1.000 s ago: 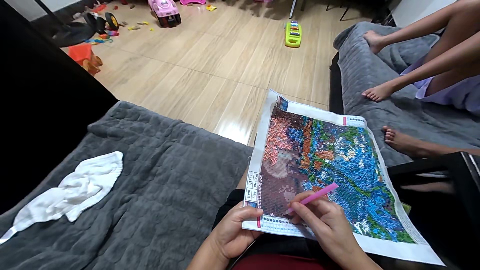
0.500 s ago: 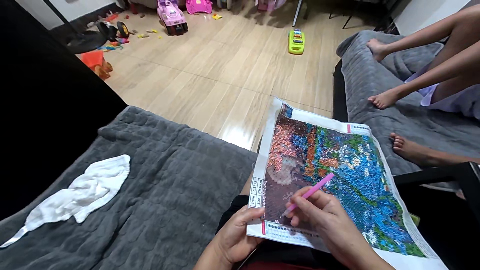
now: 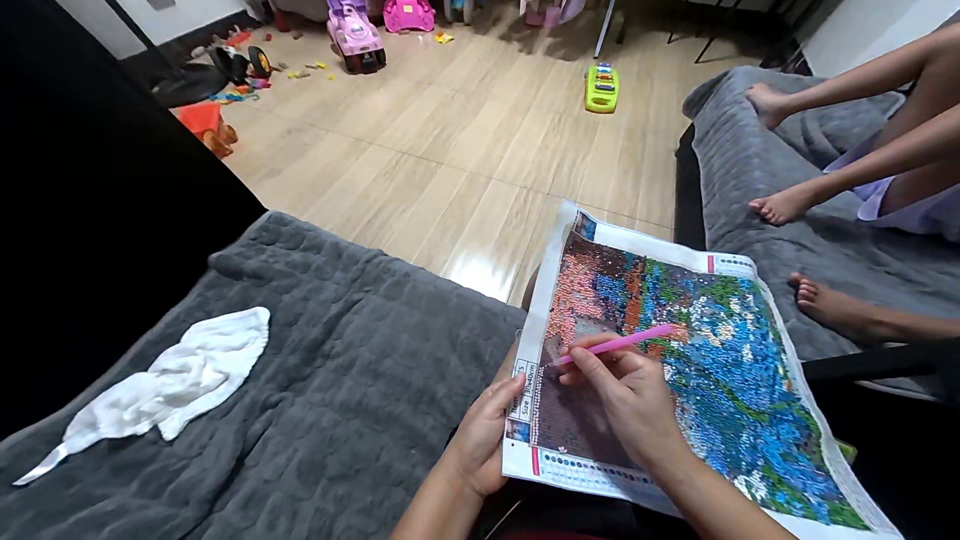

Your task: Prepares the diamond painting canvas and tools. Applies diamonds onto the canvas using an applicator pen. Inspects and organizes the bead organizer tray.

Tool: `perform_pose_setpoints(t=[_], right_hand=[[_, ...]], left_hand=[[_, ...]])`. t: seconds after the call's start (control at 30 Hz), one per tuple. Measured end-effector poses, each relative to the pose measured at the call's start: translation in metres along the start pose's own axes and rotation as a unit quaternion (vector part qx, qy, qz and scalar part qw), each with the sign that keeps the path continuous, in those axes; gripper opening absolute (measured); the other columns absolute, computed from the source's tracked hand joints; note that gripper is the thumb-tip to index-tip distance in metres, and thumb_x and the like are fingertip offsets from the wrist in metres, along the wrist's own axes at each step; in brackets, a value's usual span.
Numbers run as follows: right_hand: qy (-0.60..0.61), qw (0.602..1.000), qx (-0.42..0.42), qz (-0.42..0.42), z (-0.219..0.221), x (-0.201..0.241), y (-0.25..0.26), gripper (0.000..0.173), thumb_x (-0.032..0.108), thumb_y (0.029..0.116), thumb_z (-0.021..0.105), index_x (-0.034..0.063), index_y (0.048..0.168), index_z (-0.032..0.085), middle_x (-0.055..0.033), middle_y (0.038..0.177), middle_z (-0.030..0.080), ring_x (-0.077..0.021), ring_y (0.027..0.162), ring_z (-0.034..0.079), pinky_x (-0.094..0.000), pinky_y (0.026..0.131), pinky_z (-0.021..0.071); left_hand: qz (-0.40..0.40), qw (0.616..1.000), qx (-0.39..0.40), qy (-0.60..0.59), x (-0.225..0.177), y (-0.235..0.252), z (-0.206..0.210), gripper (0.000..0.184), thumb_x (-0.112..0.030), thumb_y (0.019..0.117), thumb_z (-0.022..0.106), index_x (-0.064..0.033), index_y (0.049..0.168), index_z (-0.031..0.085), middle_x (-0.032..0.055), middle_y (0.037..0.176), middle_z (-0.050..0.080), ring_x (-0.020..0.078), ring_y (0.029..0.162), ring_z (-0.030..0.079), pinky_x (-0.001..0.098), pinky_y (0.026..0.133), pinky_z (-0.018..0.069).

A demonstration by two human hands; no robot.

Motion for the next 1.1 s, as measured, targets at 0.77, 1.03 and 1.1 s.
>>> perform_pose_setpoints(t=[0.77,1.03,1.1], right_hand=[[-0.083,0.990,0.033,-0.105,0.0060,-0.0005,0.0011,0.009,0.009,0.0957,0.062,0.0053,0.098,0.070,0.0029,0.085,0.072,-0.0016,0.073,0.070,-0.0178,0.070,0.0601],[-0.153,0.967,0.045,-0.200,0.0095,-0.0002,0.0004,0.012,0.010,0.0948,0.062,0.0014,0.097,0.071,-0.0011,0.087,0.072,-0.0004,0.073,0.068,-0.0153,0.070,0.0581],[-0.158,0.964,0.048,-0.209,0.0100,-0.0008,0.0001,0.012,0.010,0.0952,0.062,0.0012,0.097,0.071,-0.0016,0.087,0.071,-0.0006,0.073,0.067,-0.0151,0.070,0.0577]], left_hand=[[0.004,1.000,0.002,-0.002,-0.0010,-0.0011,0.0023,0.043,-0.019,0.1119,0.021,-0.0057,0.116,0.062,0.0133,0.103,0.075,0.0211,0.096,0.075,0.0373,0.088,0.0616],[0.008,1.000,-0.007,0.001,-0.0012,-0.0008,0.0020,0.041,-0.020,0.1122,0.023,-0.0063,0.118,0.061,0.0135,0.103,0.074,0.0213,0.096,0.075,0.0375,0.088,0.0617],[0.007,1.000,-0.001,-0.003,-0.0009,-0.0005,0.0014,0.042,-0.020,0.1122,0.023,-0.0060,0.117,0.062,0.0140,0.103,0.075,0.0218,0.096,0.075,0.0379,0.088,0.0618]])
Point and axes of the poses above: each hand's wrist, its own y-axis towards the middle knuckle, its own z-axis out of the palm, x = y × z, the point moved 4 cm from there along y, towards the middle knuckle
